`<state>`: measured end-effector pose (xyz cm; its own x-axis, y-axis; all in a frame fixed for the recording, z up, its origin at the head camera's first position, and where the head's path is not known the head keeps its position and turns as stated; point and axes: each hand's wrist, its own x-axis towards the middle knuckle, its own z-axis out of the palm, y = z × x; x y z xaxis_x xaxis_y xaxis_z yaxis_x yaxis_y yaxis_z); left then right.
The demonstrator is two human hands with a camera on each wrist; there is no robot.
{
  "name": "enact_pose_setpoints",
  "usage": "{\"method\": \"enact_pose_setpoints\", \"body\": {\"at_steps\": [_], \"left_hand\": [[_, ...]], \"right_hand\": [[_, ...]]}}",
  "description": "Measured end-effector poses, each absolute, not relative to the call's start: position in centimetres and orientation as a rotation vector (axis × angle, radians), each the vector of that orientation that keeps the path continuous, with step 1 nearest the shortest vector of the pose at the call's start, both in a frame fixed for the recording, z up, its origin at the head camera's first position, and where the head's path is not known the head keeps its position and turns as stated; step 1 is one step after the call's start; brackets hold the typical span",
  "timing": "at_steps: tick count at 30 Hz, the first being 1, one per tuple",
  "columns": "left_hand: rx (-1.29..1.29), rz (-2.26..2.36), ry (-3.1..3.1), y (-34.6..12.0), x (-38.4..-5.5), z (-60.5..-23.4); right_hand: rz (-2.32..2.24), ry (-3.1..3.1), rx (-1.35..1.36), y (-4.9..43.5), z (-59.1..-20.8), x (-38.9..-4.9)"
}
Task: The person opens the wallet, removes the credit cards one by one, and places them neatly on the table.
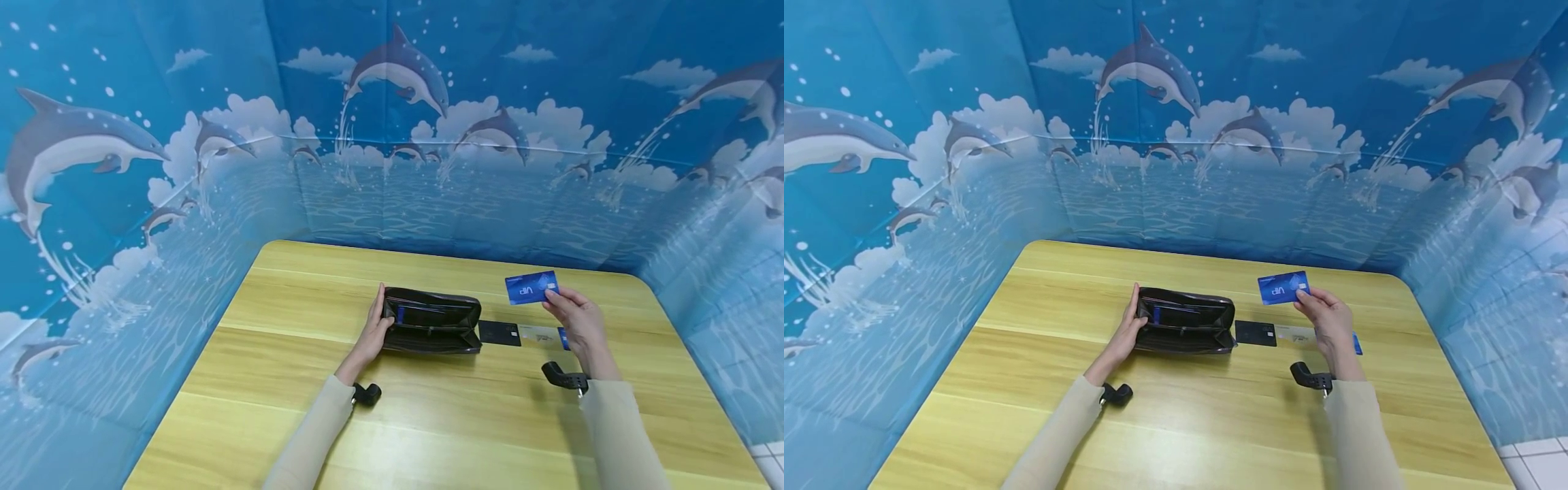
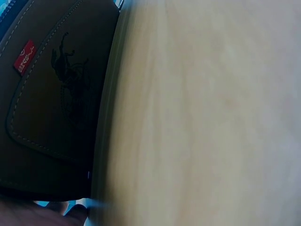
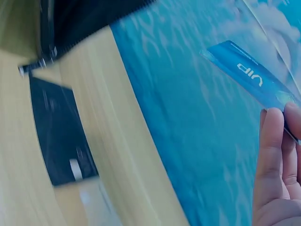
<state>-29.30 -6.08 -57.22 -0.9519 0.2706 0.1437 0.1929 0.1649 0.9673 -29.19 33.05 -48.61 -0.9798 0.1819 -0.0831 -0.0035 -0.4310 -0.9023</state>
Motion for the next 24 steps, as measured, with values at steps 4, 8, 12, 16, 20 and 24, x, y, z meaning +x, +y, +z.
{"method": "enact_pose_setpoints", "body": {"at_steps": [4, 8, 12, 16, 20, 24], "left_hand": [[0.447, 1.921, 2.376, -6.0, -29.2, -57.2], [0.423, 1.916, 2.383, -5.9, -29.1, -57.2], [0.431, 1.907, 2.375, -5.9, -29.0, -57.2], [0.461, 1.905, 2.365, -6.1, -29.1, -57.2], [0.473, 1.889, 2.352, -6.2, -28.4, -55.4], [0.475, 1.898, 2.352, -6.2, -27.7, -54.2]], "right_hand": [[2.578, -1.508, -0.309, 36.1, -49.9, -28.9], [2.484, -1.556, -0.485, 39.8, -51.9, -28.8], [2.449, -1.474, -0.684, 43.3, -53.1, -28.4], [2.468, -1.340, -0.761, 45.9, -53.8, -27.4], [2.527, -1.284, -0.816, 47.0, -53.7, -26.0], [2.632, -1.225, -0.835, 47.2, -52.9, -24.6]]}}
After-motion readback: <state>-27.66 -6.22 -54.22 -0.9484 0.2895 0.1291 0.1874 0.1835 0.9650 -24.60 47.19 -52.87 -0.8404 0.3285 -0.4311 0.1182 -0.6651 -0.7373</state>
